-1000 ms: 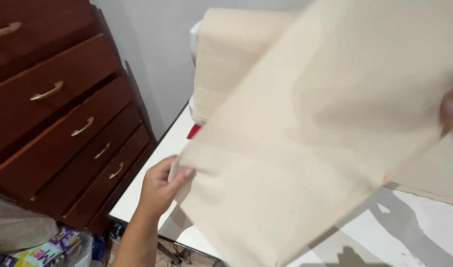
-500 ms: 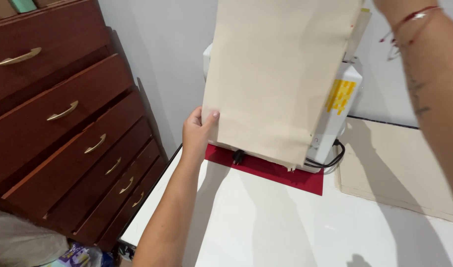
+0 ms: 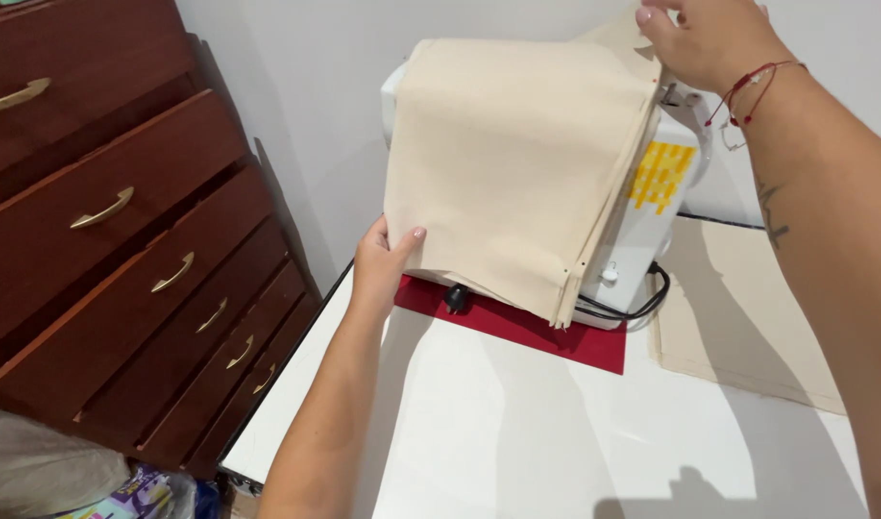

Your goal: Pinning the folded edge of a fabric piece to prepare it for sewing

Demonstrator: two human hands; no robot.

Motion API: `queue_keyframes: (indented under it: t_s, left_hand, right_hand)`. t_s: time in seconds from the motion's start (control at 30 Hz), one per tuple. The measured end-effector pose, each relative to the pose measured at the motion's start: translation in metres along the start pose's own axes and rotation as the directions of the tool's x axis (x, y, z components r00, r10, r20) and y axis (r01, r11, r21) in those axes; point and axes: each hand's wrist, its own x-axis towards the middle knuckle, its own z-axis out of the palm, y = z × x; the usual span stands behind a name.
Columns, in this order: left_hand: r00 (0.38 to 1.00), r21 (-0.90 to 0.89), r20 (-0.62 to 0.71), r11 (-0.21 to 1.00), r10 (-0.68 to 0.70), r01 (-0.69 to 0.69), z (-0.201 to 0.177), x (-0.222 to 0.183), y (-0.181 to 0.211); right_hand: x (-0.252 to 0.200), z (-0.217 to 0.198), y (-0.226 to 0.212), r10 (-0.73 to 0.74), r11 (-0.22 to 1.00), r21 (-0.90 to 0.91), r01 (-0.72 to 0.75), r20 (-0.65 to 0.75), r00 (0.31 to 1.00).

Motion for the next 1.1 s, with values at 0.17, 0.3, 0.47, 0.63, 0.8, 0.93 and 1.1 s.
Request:
queue_keyframes:
  t_s: [0.17, 0.3, 0.47, 0.63, 0.8, 0.93, 1.1]
  left_hand:
    - [0.984, 0.200, -0.175, 0.980, 0.037, -0.002, 0.000, -0.023, 0.004]
    - [0.668, 0.550, -0.234, 0.663, 0.706, -0.508, 0.018, -0.041, -0.033]
    - [0.575, 0.447, 0.160, 0.460, 0.803, -0.767, 0.078, -0.073, -0.056]
    - [0.633, 0.412, 0.139, 0.536, 0.762, -0.737, 0.116, -0.101, -0.058]
    - [0.591, 0.387, 0.157, 0.502, 0.791, -0.774, 0.120, -0.110, -0.064]
    - [0.556, 0.394, 0.182, 0.458, 0.811, -0.797, 0.113, -0.106, -0.074]
    - [0.415, 0.425, 0.264, 0.281, 0.871, -0.860, 0.100, -0.092, -0.089]
  right_hand:
    - [-0.045, -0.004, 0.010, -0.144, 0.982, -0.141, 0.122, -0.161, 0.976]
    - [-0.133, -0.009, -0.016, -0.458, 0.887, -0.074, 0.456, -0.271, 0.847]
    - [-0.245, 0.066, -0.038, -0.107, 0.821, 0.536, 0.198, -0.195, 0.975]
    - [-0.290, 0.128, -0.065, 0.104, 0.708, 0.705, -0.039, -0.049, 0.993]
    - [-0.302, 0.148, -0.075, 0.162, 0.704, 0.709, -0.046, -0.098, 0.982]
    - [-0.306, 0.150, -0.081, 0.110, 0.648, 0.758, 0.069, -0.183, 0.977]
    - [-0.308, 0.153, -0.076, 0.061, 0.612, 0.778, 0.141, -0.225, 0.972]
